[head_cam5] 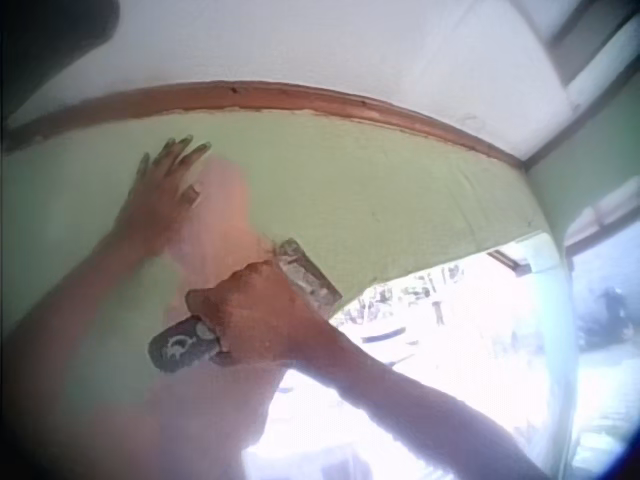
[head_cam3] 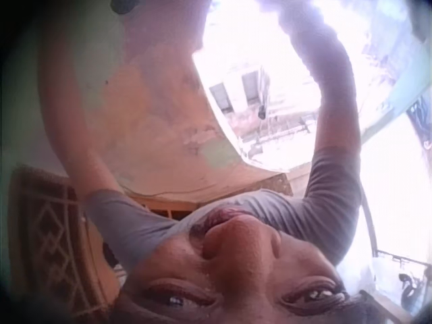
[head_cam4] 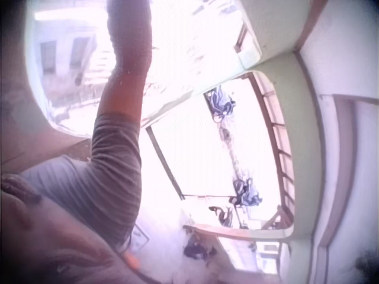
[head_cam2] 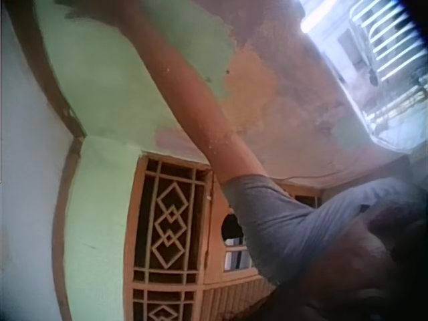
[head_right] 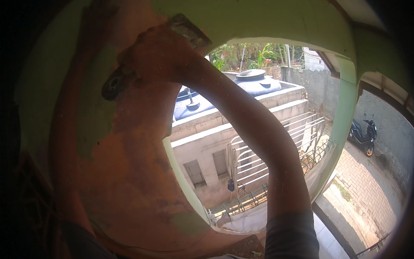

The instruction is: The person scrapes old paint off a ceiling using a hand scraper. They repeatedly scrape different areas of the ceiling surface, removing loose paint flakes and debris.

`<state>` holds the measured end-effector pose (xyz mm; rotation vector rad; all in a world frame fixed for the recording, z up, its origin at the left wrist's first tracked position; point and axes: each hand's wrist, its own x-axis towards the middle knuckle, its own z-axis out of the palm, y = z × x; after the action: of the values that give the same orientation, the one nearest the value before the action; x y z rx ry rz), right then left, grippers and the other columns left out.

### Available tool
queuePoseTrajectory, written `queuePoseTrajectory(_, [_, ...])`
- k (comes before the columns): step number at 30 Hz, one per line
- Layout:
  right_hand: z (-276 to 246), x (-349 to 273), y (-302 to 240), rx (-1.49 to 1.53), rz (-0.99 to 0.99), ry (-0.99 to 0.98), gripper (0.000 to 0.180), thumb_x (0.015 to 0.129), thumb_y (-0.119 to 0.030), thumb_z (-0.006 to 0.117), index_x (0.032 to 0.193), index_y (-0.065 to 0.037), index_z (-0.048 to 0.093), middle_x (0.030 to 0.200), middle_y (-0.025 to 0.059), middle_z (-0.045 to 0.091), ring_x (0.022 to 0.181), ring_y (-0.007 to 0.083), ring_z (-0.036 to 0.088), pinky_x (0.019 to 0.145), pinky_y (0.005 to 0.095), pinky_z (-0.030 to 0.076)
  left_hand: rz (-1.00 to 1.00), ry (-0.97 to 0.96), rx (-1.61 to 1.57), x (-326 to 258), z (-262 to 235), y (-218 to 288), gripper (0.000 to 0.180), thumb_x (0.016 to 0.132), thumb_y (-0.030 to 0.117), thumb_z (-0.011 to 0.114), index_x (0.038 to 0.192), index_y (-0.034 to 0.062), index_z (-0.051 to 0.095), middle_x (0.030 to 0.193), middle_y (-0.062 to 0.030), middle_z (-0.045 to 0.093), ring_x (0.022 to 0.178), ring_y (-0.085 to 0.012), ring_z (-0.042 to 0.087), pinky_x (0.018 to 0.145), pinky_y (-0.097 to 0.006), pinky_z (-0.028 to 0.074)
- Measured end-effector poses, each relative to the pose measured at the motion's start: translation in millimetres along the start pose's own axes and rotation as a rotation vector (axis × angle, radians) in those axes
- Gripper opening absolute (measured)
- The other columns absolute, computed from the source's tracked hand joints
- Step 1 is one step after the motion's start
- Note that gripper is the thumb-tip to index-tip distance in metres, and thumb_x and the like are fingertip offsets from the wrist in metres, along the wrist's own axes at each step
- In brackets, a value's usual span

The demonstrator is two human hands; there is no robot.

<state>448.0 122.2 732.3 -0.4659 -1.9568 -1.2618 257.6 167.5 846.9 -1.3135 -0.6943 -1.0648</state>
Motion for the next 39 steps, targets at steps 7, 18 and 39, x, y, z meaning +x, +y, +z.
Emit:
queuePoseTrajectory(7, [-3.2, -0.9, -25.8, 0.102, -0.076, -0.017, 0.031, 0.064, -0.035, 0.078, 0.091, -0.020, 0.074, 0.074, 0.0107, 0.071, 0.074, 0.0335, 0.072, 0.067, 0.0473, 0.058, 0.021, 0.014, -0.019, 1.6, 9.3, -0.8, 0.059, 0.104, 0.029, 0.044, 0.160, 0.0179, 0.029, 0.165, -0.0144, 0.026, 0.154, -0.0371, 0.021, 0.125, -0.060, 0.012])
queuePoseTrajectory(18, [-1.5, -10.2, 8.2, -0.081, 0.068, -0.095, 0.023, 0.069, -0.035, 0.076, 0.089, -0.023, 0.074, 0.075, 0.0123, 0.072, 0.079, 0.0355, 0.073, 0.071, 0.0488, 0.058, 0.021, 0.000, -0.052, 1.9, 1.1, 3.0, 0.059, 0.104, 0.026, 0.046, 0.160, 0.0189, 0.028, 0.166, -0.0139, 0.026, 0.154, -0.0364, 0.021, 0.125, -0.059, 0.012])
queuePoseTrajectory(39, [0.4, -14.1, -18.2, 0.059, -0.072, 0.080, 0.030, 0.059, -0.029, 0.082, 0.084, -0.021, 0.068, 0.069, 0.0040, 0.067, 0.066, 0.0267, 0.069, 0.060, 0.0421, 0.053, 0.002, -0.030, 0.004, 1.0, -1.9, -7.7, 0.061, 0.103, 0.024, 0.048, 0.160, 0.0199, 0.027, 0.166, -0.0135, 0.026, 0.155, -0.0345, 0.019, 0.125, -0.059, 0.012])
